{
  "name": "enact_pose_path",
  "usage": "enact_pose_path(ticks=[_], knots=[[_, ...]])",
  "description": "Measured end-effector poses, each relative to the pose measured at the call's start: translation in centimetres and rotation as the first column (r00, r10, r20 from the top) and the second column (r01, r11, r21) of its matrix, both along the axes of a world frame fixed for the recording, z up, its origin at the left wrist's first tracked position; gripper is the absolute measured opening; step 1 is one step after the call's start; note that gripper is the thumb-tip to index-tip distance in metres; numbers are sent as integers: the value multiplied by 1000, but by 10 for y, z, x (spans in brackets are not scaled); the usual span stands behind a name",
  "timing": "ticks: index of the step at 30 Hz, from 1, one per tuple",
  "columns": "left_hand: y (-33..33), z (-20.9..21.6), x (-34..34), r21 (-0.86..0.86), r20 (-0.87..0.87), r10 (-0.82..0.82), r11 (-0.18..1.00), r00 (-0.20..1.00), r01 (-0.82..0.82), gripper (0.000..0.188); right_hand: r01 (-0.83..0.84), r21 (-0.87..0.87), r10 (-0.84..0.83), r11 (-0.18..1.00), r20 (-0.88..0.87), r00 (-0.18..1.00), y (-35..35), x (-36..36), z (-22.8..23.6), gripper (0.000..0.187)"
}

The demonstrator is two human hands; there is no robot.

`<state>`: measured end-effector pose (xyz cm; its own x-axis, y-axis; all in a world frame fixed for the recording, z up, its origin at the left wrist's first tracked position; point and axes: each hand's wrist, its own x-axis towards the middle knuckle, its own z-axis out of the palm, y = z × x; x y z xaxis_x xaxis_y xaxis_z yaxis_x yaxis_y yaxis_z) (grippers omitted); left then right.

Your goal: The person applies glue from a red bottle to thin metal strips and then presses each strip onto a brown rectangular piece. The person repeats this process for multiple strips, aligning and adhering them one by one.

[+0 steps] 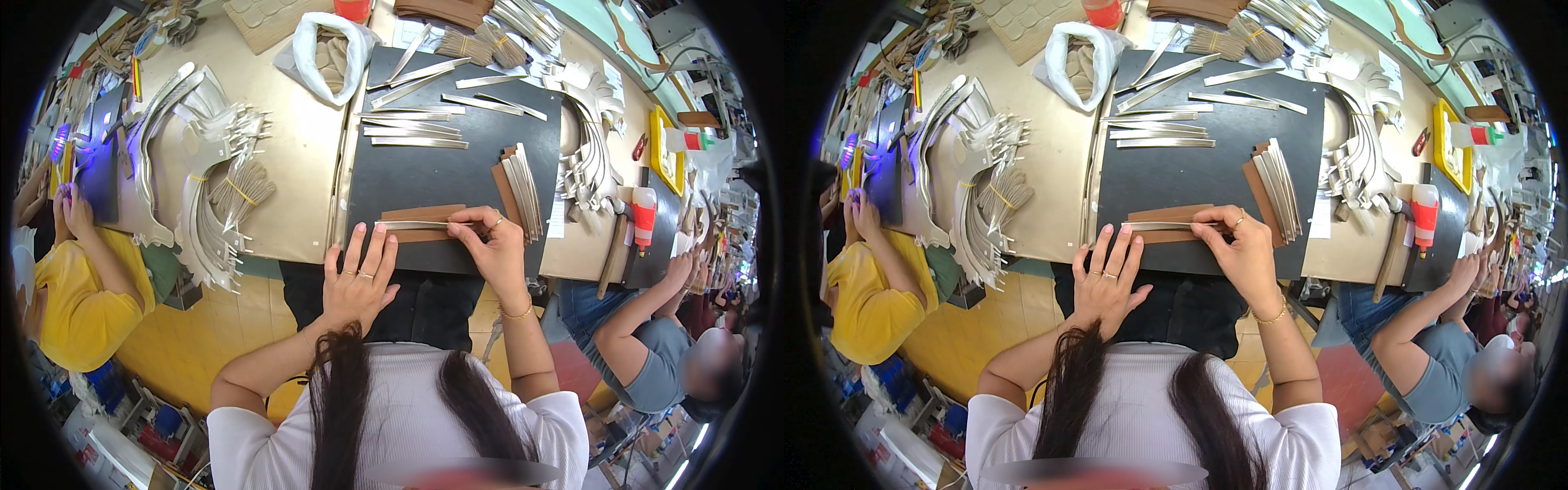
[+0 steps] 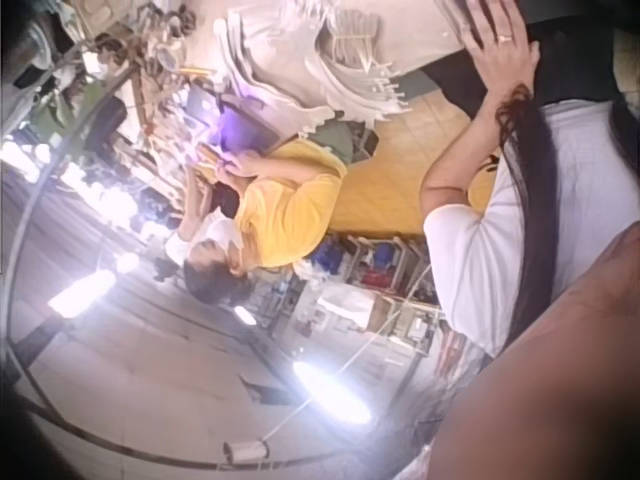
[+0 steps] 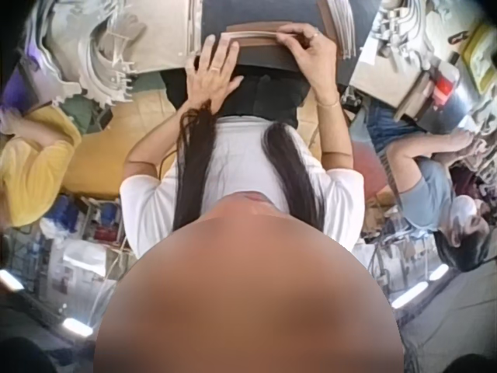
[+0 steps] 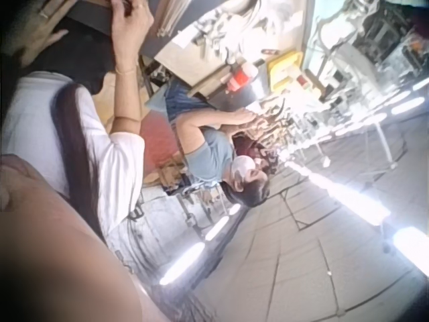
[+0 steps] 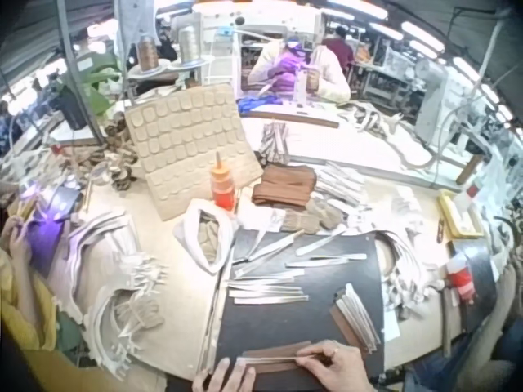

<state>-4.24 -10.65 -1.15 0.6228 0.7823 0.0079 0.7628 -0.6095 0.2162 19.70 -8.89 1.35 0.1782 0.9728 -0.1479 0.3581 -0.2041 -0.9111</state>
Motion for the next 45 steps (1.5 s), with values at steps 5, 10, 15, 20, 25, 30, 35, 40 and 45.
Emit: enact_pose_path(ticks=[5, 10, 15, 20, 25, 30, 35, 40, 45], knots=[[5, 2, 7, -73, 131, -1, 997, 991, 11, 96, 83, -169, -90, 982, -36, 995, 2, 9, 8, 12], [10, 1, 18, -27, 116, 27, 999, 993, -24, 98, 75, -242, -69, 967, 32, 997, 8, 11, 15, 14], [11, 3, 21, -8, 79, 25, 1000, 997, -24, 96, 67, -245, -47, 967, 86, 995, 15, 10, 17, 14], [11, 4, 22, 17, 34, 28, 999, 999, -28, 95, 61, -259, -31, 964, 117, 993, 17, 9, 18, 15], [12, 5, 26, 46, 8, 41, 998, 999, -41, 94, 53, -168, -15, 984, 224, 974, 17, 6, 13, 14], [13, 6, 36, 70, -62, 48, 997, 997, -43, 94, -51, 14, 35, 999, 555, 831, 6, 3, 7, 17], [12, 11, 45, 37, -174, 56, 998, 983, -50, 95, -66, 113, -22, 991, 641, 767, 2, 0, 1, 21], [15, 21, 32, 2, 41, 72, 997, 997, -72, 80, -202, 220, 31, 954, 599, 800, 1, -5, 5, 23], [43, 22, 14, -140, 432, 186, 981, 883, -138, 37, -357, 168, 207, 919, 565, 799, 10, -15, 2, 24]])
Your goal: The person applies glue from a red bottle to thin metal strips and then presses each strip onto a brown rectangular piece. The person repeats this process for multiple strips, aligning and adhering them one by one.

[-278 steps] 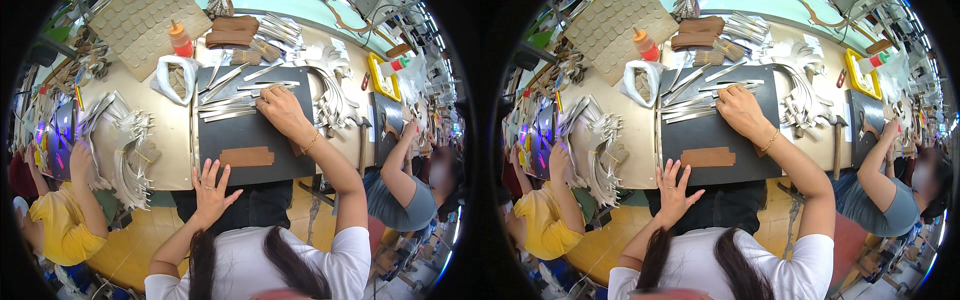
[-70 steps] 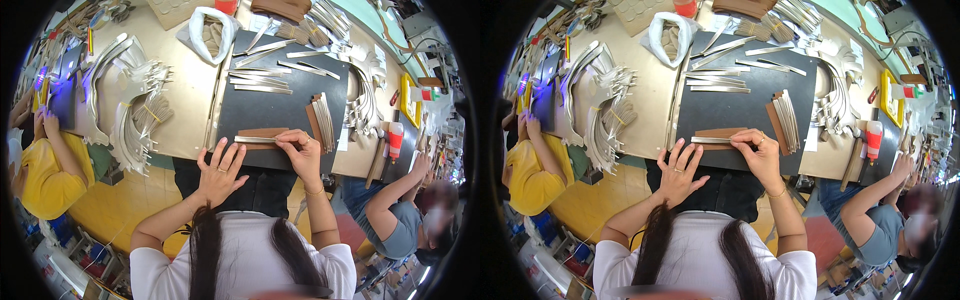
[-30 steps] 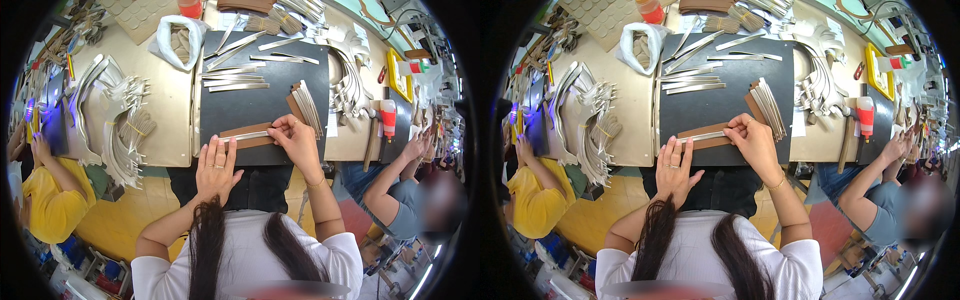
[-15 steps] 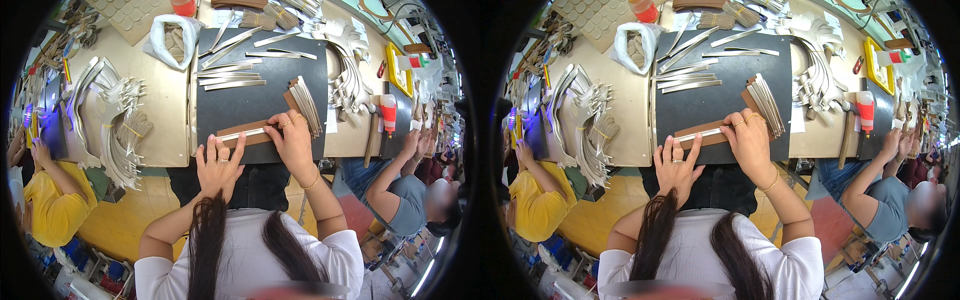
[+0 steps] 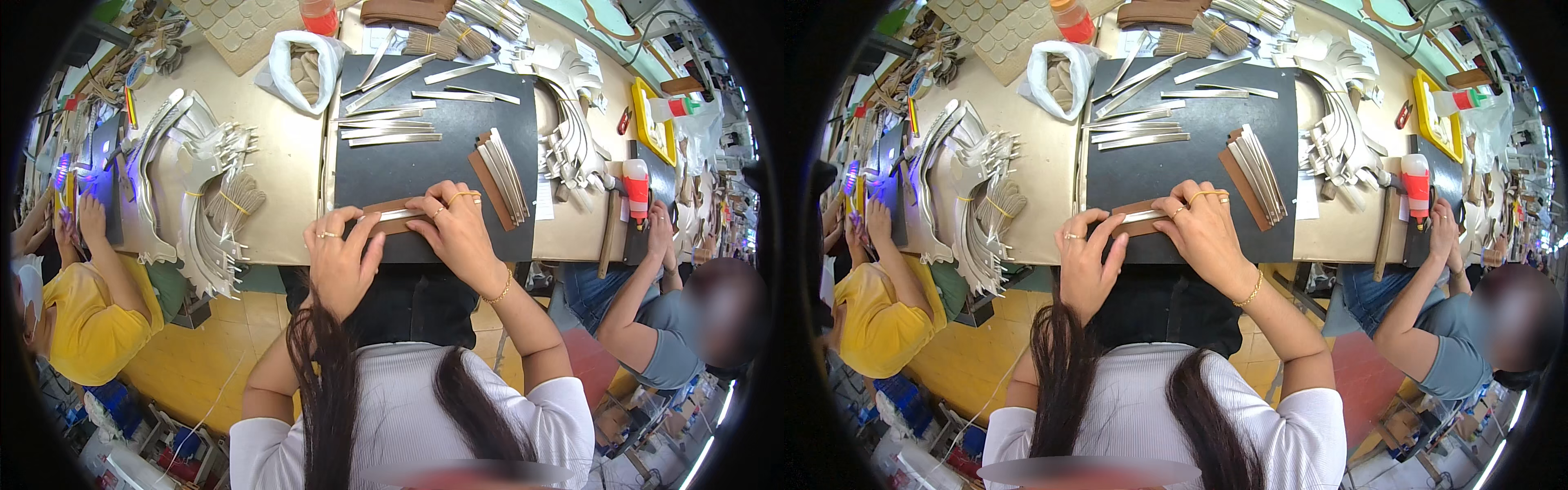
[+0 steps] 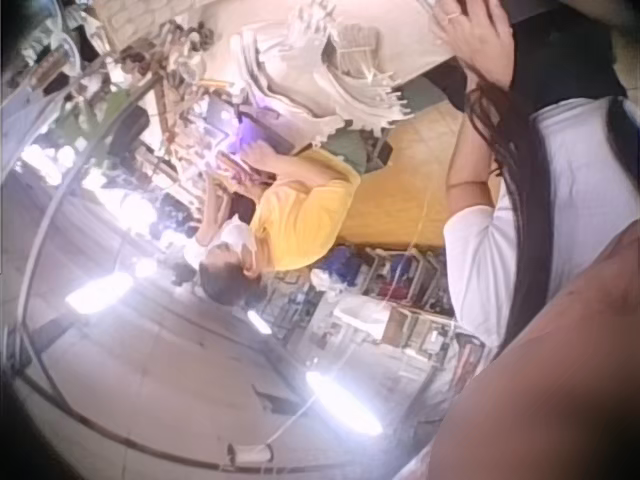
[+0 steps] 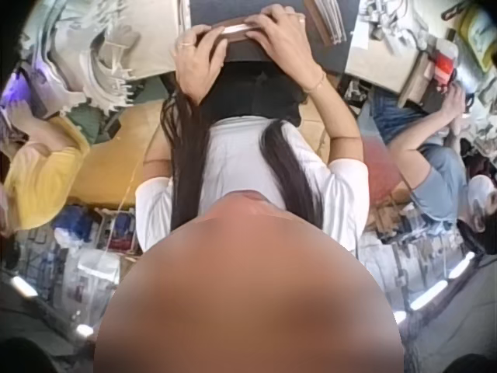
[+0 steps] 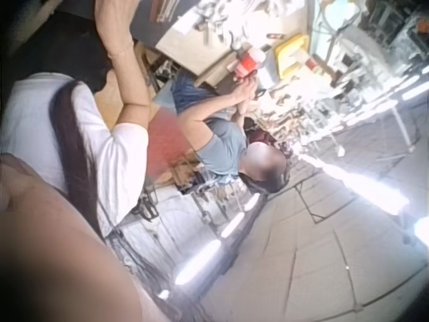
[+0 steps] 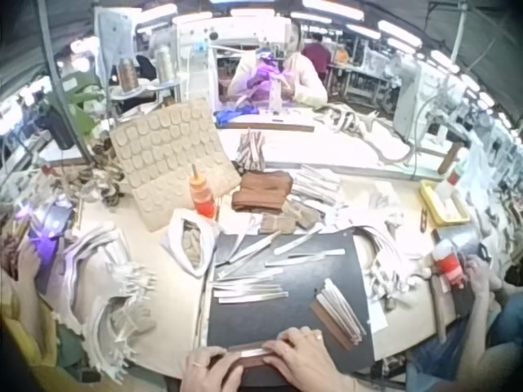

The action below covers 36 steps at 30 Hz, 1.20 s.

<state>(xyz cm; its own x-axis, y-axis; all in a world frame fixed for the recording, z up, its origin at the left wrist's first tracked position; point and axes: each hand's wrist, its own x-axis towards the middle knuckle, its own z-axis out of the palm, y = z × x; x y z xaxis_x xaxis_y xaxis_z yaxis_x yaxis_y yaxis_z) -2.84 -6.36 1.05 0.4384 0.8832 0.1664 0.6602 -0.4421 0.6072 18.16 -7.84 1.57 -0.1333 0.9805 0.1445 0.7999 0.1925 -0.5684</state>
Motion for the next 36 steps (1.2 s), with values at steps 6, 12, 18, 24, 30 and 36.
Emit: enact_pose_path(ticks=[6, 12, 18, 24, 30, 36], knots=[[20, -6, 5, 25, -79, -59, 998, 995, 61, 24, -58, -81, 63, 995, 57, 996, 13, 2, 4, 21], [24, 1, 6, -24, -109, -83, 996, 991, 81, 21, -98, -168, 115, 981, 93, 989, 21, 2, 10, 16], [33, 9, 1, -211, -33, -114, 972, 993, 105, 34, -162, 33, 155, 986, 156, 975, 11, -1, 13, 13], [44, 17, -3, -348, 30, -150, 925, 988, 151, 47, -135, 12, 133, 991, 105, 986, -6, 12, 27, 12], [42, 19, -3, -355, 8, -146, 925, 989, 139, 46, -143, 56, 133, 988, 161, 978, 12, 6, 13, 22], [41, 15, -2, -331, 6, -132, 935, 991, 126, 47, -173, 59, 166, 983, 100, 981, 7, 4, 4, 13]])
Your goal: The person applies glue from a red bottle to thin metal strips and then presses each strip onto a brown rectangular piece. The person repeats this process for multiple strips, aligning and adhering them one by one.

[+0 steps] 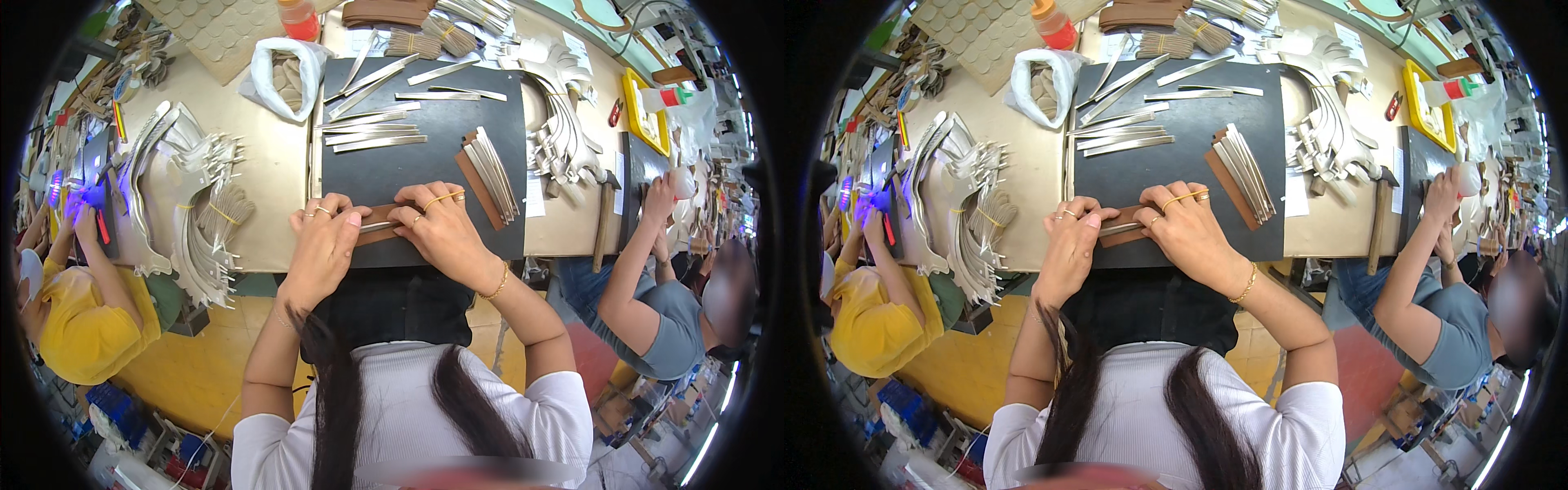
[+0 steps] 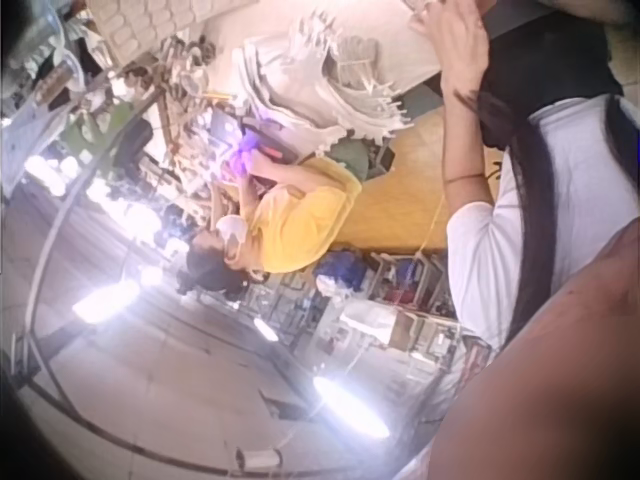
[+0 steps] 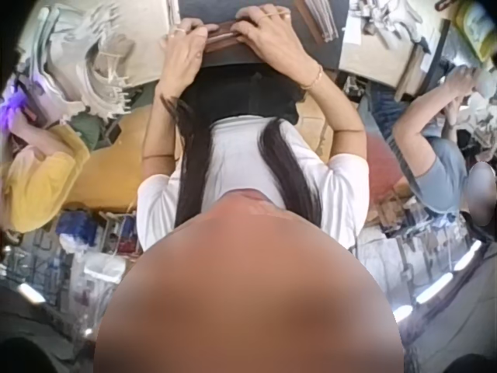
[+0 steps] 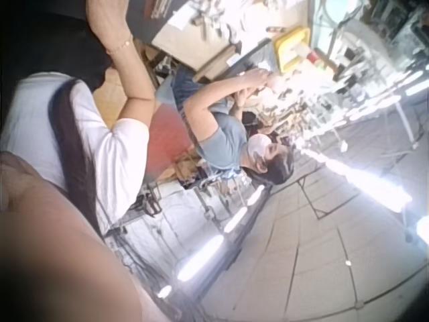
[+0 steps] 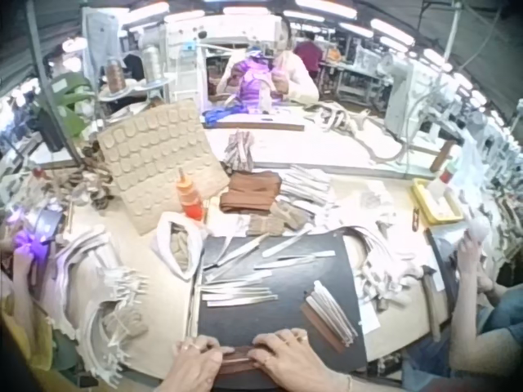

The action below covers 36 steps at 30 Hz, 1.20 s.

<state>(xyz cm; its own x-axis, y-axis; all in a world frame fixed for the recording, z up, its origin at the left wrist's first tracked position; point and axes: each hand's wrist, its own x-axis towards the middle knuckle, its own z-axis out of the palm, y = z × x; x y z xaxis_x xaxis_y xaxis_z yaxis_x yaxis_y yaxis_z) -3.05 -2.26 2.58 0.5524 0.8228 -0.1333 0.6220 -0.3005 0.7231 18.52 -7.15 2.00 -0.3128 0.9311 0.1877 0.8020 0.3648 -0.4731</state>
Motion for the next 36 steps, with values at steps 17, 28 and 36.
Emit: enact_pose_path(ticks=[17, 28, 36], knots=[[-30, -10, 11, 324, -180, 42, 946, 983, 19, 36, 577, -164, -599, 800, -163, 784, -22, 53, 53, 27], [-74, -33, 10, 366, -353, 14, 922, 936, 124, 78, 151, 358, -242, 922, 223, 944, 113, 98, 6, 10], [-78, -50, 9, 424, -322, 38, 899, 946, 109, 85, 110, 468, -270, 877, 290, 918, 143, 98, 7, 10]])
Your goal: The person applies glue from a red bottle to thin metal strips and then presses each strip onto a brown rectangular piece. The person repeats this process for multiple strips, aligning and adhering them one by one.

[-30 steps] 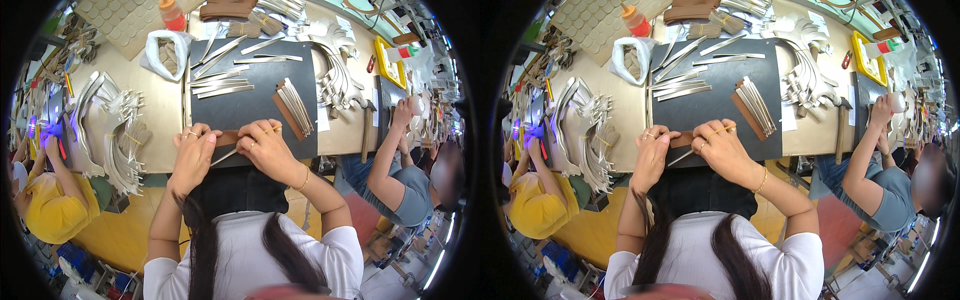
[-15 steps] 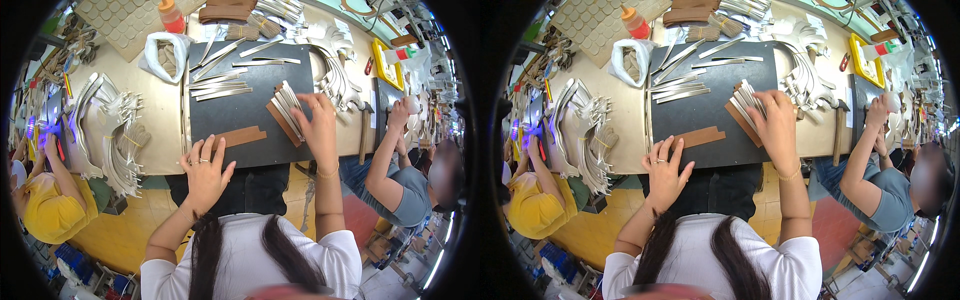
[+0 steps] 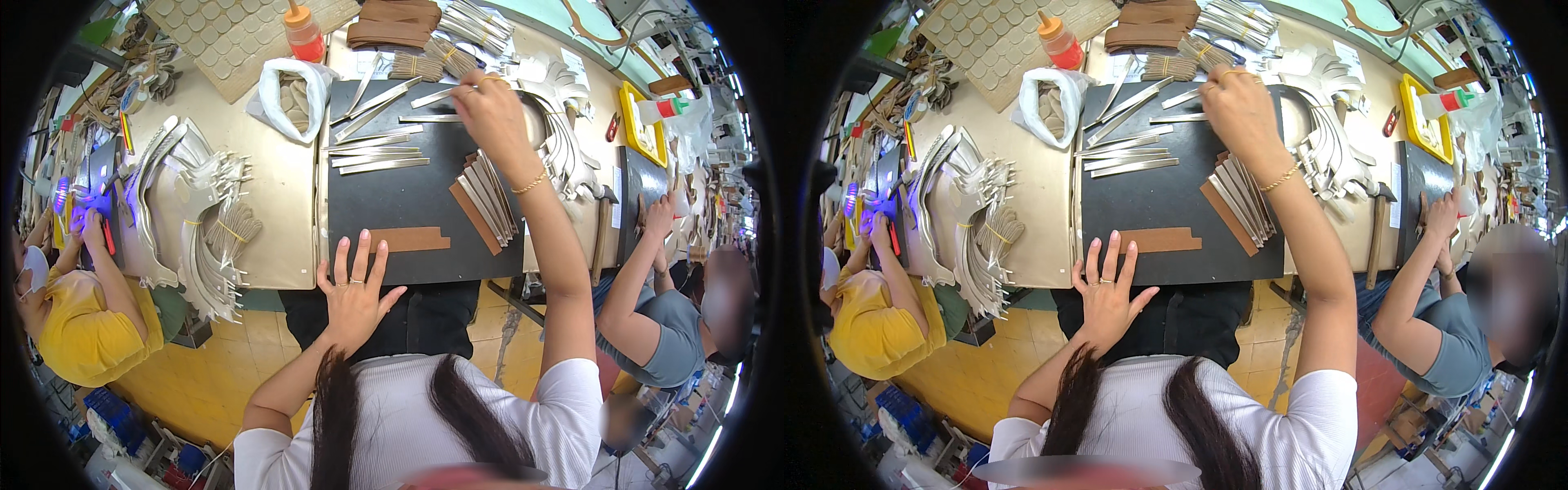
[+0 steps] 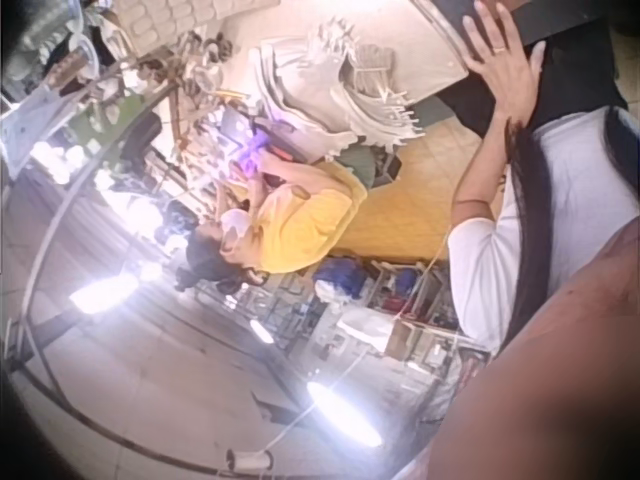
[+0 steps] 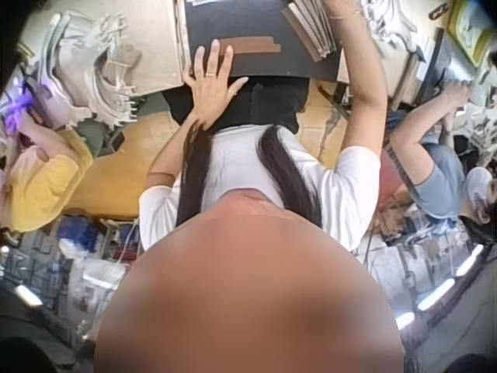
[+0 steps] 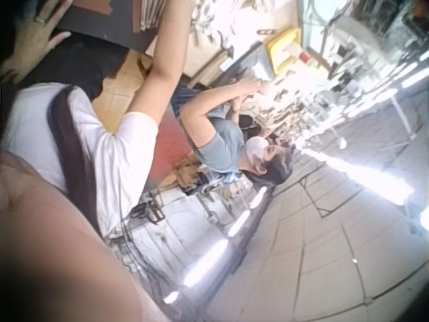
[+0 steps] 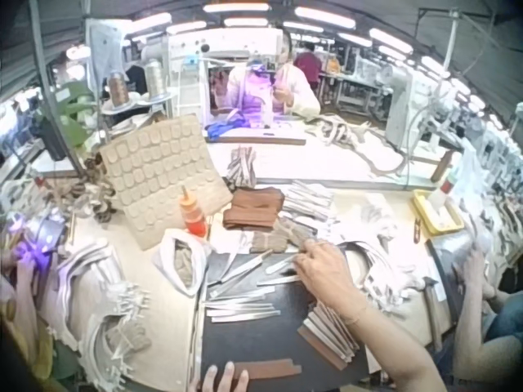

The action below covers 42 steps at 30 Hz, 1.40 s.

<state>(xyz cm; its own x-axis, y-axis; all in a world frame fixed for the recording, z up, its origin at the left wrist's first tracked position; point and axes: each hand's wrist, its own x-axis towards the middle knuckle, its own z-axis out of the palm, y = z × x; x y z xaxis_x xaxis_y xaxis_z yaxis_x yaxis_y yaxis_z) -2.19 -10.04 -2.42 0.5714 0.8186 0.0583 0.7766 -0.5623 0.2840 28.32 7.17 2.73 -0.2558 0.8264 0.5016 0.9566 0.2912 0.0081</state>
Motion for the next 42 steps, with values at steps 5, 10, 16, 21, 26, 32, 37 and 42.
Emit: enact_pose_path(ticks=[5, 10, 16, 21, 26, 32, 37, 42], knots=[[0, -3, -1, 27, -7, -14, 1000, 1000, 14, 85, 170, 25, -137, 985, -476, 869, -20, 22, 29, 14], [0, -5, -1, 37, -10, -16, 999, 1000, 16, 90, 21, -64, -64, 998, -998, 7, -49, 37, 51, 22], [0, -5, -1, 45, 6, -20, 999, 1000, 20, 90, -292, 154, 2, 944, -886, -464, -87, 27, 51, 15], [1, -4, -1, 48, 14, -23, 999, 1000, 23, 89, -419, 343, 25, 841, -798, -602, -109, 12, 53, 23], [-1, -2, -4, 35, 16, -33, 999, 999, 32, 85, -489, 267, -80, 831, -812, -579, -127, 3, 56, 33], [-2, 0, -12, -13, 45, -31, 999, 999, 31, 84, -183, 37, -9, 982, -970, -243, -149, -6, 52, 44], [-3, 4, -14, -23, 123, -3, 1000, 992, 6, 83, -89, -75, -96, 993, -959, -266, -160, -3, 50, 21], [-10, 10, -19, -24, 139, 1, 1000, 990, 3, 75, -327, -323, -352, 888, -936, -30, -167, -43, 31, 12]])
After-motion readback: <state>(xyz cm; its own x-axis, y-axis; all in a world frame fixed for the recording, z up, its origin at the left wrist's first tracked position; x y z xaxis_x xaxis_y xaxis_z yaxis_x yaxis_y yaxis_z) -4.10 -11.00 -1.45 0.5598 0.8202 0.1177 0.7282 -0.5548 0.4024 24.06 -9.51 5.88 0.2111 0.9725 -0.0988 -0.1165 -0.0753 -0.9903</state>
